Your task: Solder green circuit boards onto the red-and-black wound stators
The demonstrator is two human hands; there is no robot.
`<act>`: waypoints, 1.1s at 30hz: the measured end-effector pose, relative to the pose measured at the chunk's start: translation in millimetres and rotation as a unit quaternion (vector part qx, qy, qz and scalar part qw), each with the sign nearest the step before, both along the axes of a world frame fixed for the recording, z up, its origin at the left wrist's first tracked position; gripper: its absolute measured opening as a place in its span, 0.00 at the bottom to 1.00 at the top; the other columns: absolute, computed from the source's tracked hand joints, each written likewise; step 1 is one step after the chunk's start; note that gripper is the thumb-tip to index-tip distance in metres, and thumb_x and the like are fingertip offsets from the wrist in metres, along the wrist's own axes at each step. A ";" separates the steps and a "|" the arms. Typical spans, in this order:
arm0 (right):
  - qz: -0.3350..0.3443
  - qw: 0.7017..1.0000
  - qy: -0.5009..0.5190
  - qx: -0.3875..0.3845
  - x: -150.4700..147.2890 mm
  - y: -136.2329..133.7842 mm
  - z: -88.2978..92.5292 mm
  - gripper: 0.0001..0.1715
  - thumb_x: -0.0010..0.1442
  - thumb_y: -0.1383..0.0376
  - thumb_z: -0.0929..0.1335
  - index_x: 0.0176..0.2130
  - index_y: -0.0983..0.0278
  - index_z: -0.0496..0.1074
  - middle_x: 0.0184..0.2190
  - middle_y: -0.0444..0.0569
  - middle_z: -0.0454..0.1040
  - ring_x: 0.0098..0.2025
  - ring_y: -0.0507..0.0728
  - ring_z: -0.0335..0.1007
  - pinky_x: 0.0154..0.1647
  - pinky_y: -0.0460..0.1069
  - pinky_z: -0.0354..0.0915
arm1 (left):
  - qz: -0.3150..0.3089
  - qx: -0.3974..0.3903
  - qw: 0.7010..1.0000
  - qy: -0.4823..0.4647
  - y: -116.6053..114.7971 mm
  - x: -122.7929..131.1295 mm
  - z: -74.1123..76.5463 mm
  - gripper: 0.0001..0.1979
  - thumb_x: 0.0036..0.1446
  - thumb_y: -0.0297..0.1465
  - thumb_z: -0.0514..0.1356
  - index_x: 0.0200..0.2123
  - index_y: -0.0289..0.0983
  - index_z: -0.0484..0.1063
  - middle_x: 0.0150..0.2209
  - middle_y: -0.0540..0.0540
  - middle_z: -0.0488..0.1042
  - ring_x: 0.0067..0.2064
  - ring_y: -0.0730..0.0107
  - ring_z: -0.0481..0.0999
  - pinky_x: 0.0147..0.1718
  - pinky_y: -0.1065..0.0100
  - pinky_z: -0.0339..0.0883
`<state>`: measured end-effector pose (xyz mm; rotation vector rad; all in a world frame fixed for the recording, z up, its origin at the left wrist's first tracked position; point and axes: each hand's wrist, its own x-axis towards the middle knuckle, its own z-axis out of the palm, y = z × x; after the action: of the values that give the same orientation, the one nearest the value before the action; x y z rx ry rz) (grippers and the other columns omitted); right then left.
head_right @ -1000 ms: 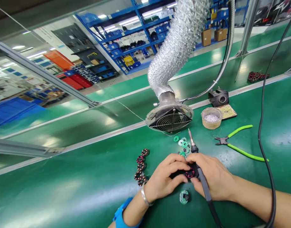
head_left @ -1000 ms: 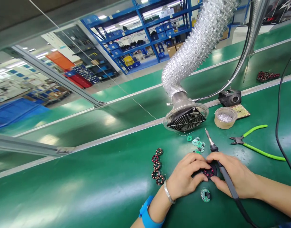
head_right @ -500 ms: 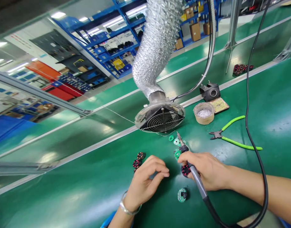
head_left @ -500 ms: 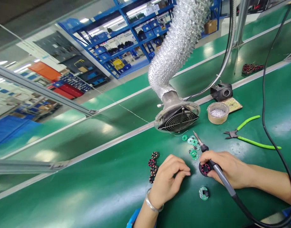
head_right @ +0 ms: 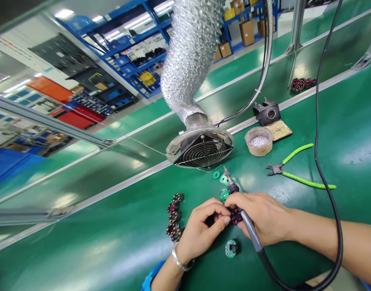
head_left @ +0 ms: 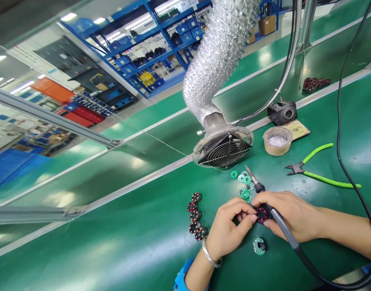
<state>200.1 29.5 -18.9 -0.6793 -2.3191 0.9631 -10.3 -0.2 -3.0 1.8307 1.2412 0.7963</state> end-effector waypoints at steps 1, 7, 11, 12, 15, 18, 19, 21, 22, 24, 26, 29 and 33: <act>-0.001 1.000 -0.002 -0.002 -0.2 0.1 -0.1 0.24 0.53 0.73 0.63 0.50 0.61 0.59 0.38 0.47 0.72 0.33 0.55 0.70 0.33 0.48 0.65 | 0.011 -0.010 1.000 -0.002 -0.1 1.3 0.2 0.03 0.56 0.28 0.63 0.30 0.36 0.76 0.28 0.48 0.73 0.27 0.74 0.69 0.27 0.75 0.65; 0.002 1.000 -0.001 -0.010 -0.6 1.0 2.6 0.24 0.53 0.73 0.63 0.50 0.60 0.58 0.37 0.46 0.72 0.33 0.54 0.69 0.33 0.48 0.64 | 0.052 -0.067 0.996 -0.014 0.0 9.8 0.8 0.05 0.55 0.28 0.61 0.27 0.35 0.74 0.25 0.50 0.70 0.25 0.76 0.65 0.25 0.75 0.62; -0.001 1.000 0.003 -0.003 -0.8 0.0 4.5 0.24 0.53 0.73 0.63 0.50 0.60 0.58 0.37 0.46 0.72 0.33 0.54 0.69 0.33 0.47 0.64 | 0.060 -0.086 0.994 -0.024 0.3 10.4 2.4 0.06 0.55 0.27 0.59 0.26 0.35 0.72 0.25 0.50 0.68 0.25 0.76 0.64 0.24 0.75 0.60; -0.002 1.000 0.003 -0.001 -0.9 -0.2 4.9 0.24 0.53 0.73 0.63 0.50 0.61 0.58 0.37 0.46 0.72 0.32 0.54 0.69 0.33 0.48 0.64 | 0.055 -0.082 0.995 -0.030 0.3 9.0 2.6 0.05 0.55 0.26 0.59 0.27 0.35 0.71 0.26 0.50 0.67 0.25 0.76 0.64 0.24 0.75 0.61; -0.004 1.000 0.007 -0.001 -1.6 0.1 6.1 0.24 0.53 0.72 0.63 0.50 0.61 0.58 0.37 0.47 0.72 0.32 0.54 0.69 0.32 0.48 0.64 | -0.007 -0.048 0.997 -0.058 0.2 3.0 1.3 0.04 0.52 0.24 0.60 0.33 0.35 0.73 0.29 0.50 0.69 0.27 0.75 0.66 0.27 0.73 0.63; -0.001 1.000 0.024 0.006 -2.6 0.7 6.5 0.23 0.54 0.72 0.63 0.50 0.61 0.58 0.39 0.48 0.73 0.32 0.53 0.70 0.33 0.47 0.65 | -0.065 -0.001 0.995 -0.070 0.3 0.3 -2.6 0.12 0.49 0.25 0.66 0.40 0.37 0.75 0.34 0.47 0.70 0.29 0.73 0.68 0.29 0.71 0.66; -0.003 1.000 0.027 0.012 -2.8 0.8 6.3 0.23 0.54 0.72 0.63 0.50 0.62 0.58 0.38 0.48 0.73 0.32 0.53 0.70 0.32 0.47 0.65 | -0.070 0.014 0.995 -0.070 0.5 0.8 -4.0 0.11 0.49 0.28 0.68 0.39 0.37 0.76 0.34 0.47 0.71 0.31 0.71 0.70 0.30 0.70 0.67; -0.010 0.999 0.022 0.024 -3.0 0.7 5.5 0.23 0.54 0.72 0.63 0.50 0.62 0.58 0.36 0.47 0.72 0.29 0.53 0.68 0.30 0.46 0.64 | -0.071 0.039 0.994 -0.073 1.1 2.5 -6.0 0.06 0.53 0.32 0.68 0.34 0.38 0.78 0.33 0.46 0.73 0.35 0.68 0.73 0.35 0.68 0.69; -0.014 0.999 0.017 0.028 -3.0 0.7 5.0 0.23 0.54 0.72 0.63 0.50 0.62 0.58 0.35 0.46 0.72 0.29 0.53 0.68 0.29 0.46 0.64 | -0.074 0.048 0.993 -0.075 1.5 3.0 -6.2 0.05 0.55 0.34 0.67 0.32 0.38 0.79 0.32 0.45 0.74 0.36 0.67 0.74 0.37 0.68 0.70; -0.016 0.999 0.010 0.028 -2.6 0.4 4.2 0.24 0.54 0.72 0.63 0.50 0.62 0.58 0.35 0.47 0.72 0.29 0.53 0.68 0.30 0.47 0.65 | -0.074 0.055 0.993 -0.076 2.5 1.8 -5.3 0.09 0.59 0.34 0.64 0.29 0.38 0.79 0.30 0.45 0.76 0.35 0.68 0.76 0.37 0.67 0.71; -0.017 1.000 0.003 0.021 -2.0 0.2 4.1 0.24 0.53 0.72 0.63 0.51 0.62 0.58 0.36 0.47 0.73 0.30 0.53 0.69 0.31 0.47 0.65 | -0.054 0.058 0.994 -0.078 3.8 -2.7 -3.4 0.10 0.59 0.35 0.64 0.28 0.37 0.78 0.28 0.45 0.77 0.31 0.69 0.76 0.34 0.69 0.70; -0.016 1.000 -0.002 0.007 -0.4 -0.1 4.7 0.24 0.53 0.72 0.63 0.50 0.62 0.59 0.37 0.47 0.73 0.31 0.54 0.70 0.33 0.47 0.66 | 0.031 0.083 0.993 -0.077 6.7 -11.2 -2.3 0.09 0.58 0.34 0.65 0.27 0.36 0.76 0.27 0.47 0.76 0.29 0.71 0.74 0.31 0.70 0.69; -0.020 1.000 0.014 0.006 1.8 0.0 5.8 0.28 0.50 0.73 0.63 0.52 0.62 0.58 0.38 0.48 0.74 0.32 0.54 0.71 0.35 0.48 0.67 | 0.130 0.121 0.983 0.038 11.8 -11.6 -7.9 0.04 0.59 0.29 0.61 0.36 0.37 0.76 0.32 0.47 0.76 0.32 0.69 0.74 0.32 0.69 0.70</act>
<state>201.9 29.6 -13.1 -0.7004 -2.2764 0.9341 -21.8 11.5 -10.9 1.9269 1.5097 1.0699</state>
